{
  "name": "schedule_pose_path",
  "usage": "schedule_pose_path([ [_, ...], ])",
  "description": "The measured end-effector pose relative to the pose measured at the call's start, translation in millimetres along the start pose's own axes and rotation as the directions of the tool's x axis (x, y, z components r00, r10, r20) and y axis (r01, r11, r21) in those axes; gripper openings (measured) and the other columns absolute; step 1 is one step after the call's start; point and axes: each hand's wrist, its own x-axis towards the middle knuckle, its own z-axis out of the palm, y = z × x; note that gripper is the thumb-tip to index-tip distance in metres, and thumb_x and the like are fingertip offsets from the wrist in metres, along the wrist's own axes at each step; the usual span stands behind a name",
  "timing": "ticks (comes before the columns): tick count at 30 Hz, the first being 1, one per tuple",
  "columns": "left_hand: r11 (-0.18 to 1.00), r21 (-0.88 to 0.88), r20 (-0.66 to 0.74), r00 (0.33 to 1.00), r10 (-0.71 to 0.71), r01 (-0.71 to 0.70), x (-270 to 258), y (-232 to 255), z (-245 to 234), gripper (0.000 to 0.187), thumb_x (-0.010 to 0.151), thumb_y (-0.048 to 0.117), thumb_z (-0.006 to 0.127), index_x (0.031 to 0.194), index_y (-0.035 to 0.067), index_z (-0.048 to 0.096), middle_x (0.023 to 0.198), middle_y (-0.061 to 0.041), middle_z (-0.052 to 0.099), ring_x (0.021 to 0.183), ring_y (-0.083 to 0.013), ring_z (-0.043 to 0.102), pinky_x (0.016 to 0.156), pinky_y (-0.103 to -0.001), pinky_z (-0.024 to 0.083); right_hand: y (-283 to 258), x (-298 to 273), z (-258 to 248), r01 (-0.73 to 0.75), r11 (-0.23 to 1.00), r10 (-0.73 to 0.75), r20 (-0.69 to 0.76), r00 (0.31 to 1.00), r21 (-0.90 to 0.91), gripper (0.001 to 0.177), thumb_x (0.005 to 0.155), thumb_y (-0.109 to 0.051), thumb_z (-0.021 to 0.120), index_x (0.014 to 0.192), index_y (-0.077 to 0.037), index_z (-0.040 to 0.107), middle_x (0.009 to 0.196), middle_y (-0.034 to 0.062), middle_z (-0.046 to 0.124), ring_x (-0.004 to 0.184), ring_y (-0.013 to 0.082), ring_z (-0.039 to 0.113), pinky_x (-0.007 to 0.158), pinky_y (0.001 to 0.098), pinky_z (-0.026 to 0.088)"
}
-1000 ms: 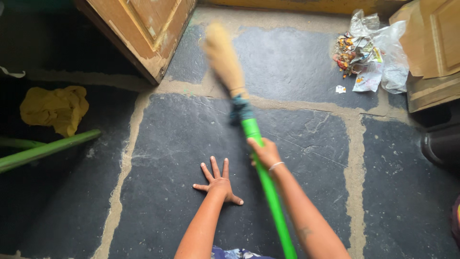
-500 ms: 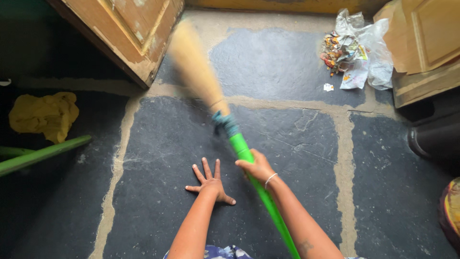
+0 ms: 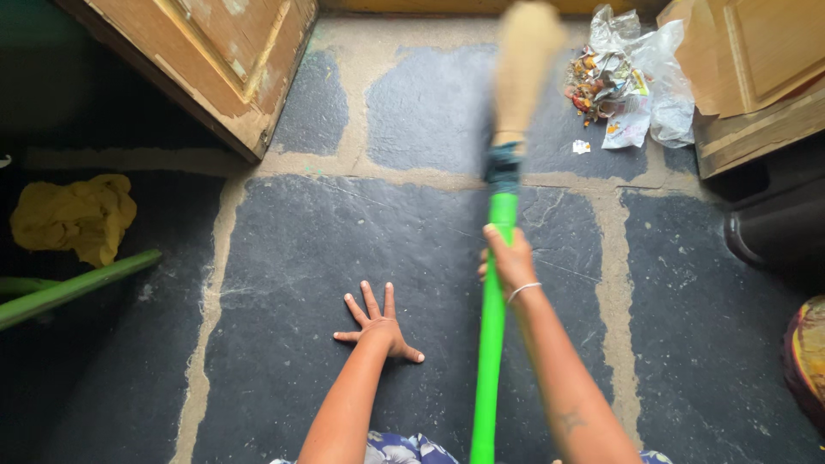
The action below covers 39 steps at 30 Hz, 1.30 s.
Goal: The person sweeps debris toward a doorway using a broom, then gathers the pieces into a plastic bag by hand and with the broom.
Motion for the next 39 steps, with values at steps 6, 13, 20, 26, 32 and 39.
schedule_pose_path([
  [6, 1.000, -0.016, -0.031, 0.999, 0.009, -0.010, 2, -2, 4, 0.165, 0.058, 0.065, 0.093, 0.157, 0.029, -0.034, 0.159, -0.020, -0.049, 0.143, -0.0549, -0.041, 0.102, -0.089, 0.014, 17, -19, 87, 0.073, 0.988, -0.013, 0.393, 0.920, -0.138, 0.040, 0.093, -0.039, 0.072, 0.109, -0.004, 0.061, 0.071, 0.0058, 0.061, 0.048, 0.0136, 0.057, 0.042, 0.0311, 0.048],
  [13, 1.000, -0.012, -0.024, 1.000, 0.005, -0.005, 7, -3, 4, 0.166, 0.056, 0.067, 0.093, 0.158, 0.030, -0.032, 0.159, -0.019, -0.049, 0.143, -0.0541, -0.041, 0.102, -0.089, 0.015, 6, 42, 55, -0.140, 0.989, 0.148, 0.257, 0.955, -0.050, 0.043, 0.094, -0.045, 0.067, 0.116, -0.010, 0.055, 0.073, 0.0071, 0.065, 0.049, 0.0151, 0.061, 0.044, 0.0331, 0.052],
  [20, 1.000, -0.005, 0.005, 1.000, 0.019, -0.019, 9, -3, 6, 0.166, 0.058, 0.068, 0.092, 0.157, 0.028, -0.034, 0.157, -0.022, -0.050, 0.140, -0.0560, -0.043, 0.101, -0.090, 0.013, -1, 1, 41, -0.094, 0.948, 0.056, 0.133, 0.990, 0.305, 0.042, 0.098, -0.043, 0.062, 0.118, -0.013, 0.042, 0.067, 0.0045, 0.059, 0.045, 0.0150, 0.056, 0.039, 0.0319, 0.048],
  [26, 1.000, -0.009, -0.006, 1.000, 0.015, -0.015, 6, -2, 5, 0.165, 0.059, 0.067, 0.092, 0.156, 0.028, -0.036, 0.158, -0.021, -0.050, 0.141, -0.0556, -0.043, 0.101, -0.090, 0.013, 32, -31, 79, -0.069, 0.996, 0.085, 0.429, 0.899, -0.051, 0.038, 0.095, -0.040, 0.070, 0.114, -0.009, 0.057, 0.069, 0.0049, 0.061, 0.046, 0.0147, 0.057, 0.040, 0.0309, 0.047],
  [32, 1.000, -0.006, -0.017, 1.000, 0.018, -0.018, 2, -2, 1, 0.165, 0.059, 0.066, 0.093, 0.157, 0.028, -0.035, 0.158, -0.021, -0.049, 0.142, -0.0549, -0.042, 0.102, -0.090, 0.014, 48, -2, 35, -0.142, 0.961, 0.211, 0.300, 0.930, -0.235, 0.037, 0.093, -0.043, 0.067, 0.115, -0.014, 0.059, 0.071, 0.0059, 0.064, 0.048, 0.0154, 0.059, 0.043, 0.0324, 0.050],
  [39, 1.000, -0.010, -0.041, 0.999, 0.023, -0.023, -1, -3, 4, 0.164, 0.057, 0.067, 0.092, 0.158, 0.028, -0.031, 0.159, -0.022, -0.047, 0.143, -0.0554, -0.040, 0.102, -0.090, 0.013, 1, 22, -64, -0.096, 0.992, 0.088, 0.101, 0.991, 0.076, 0.033, 0.099, -0.043, 0.062, 0.111, -0.013, 0.054, 0.069, 0.0057, 0.061, 0.047, 0.0143, 0.058, 0.042, 0.0318, 0.050],
])
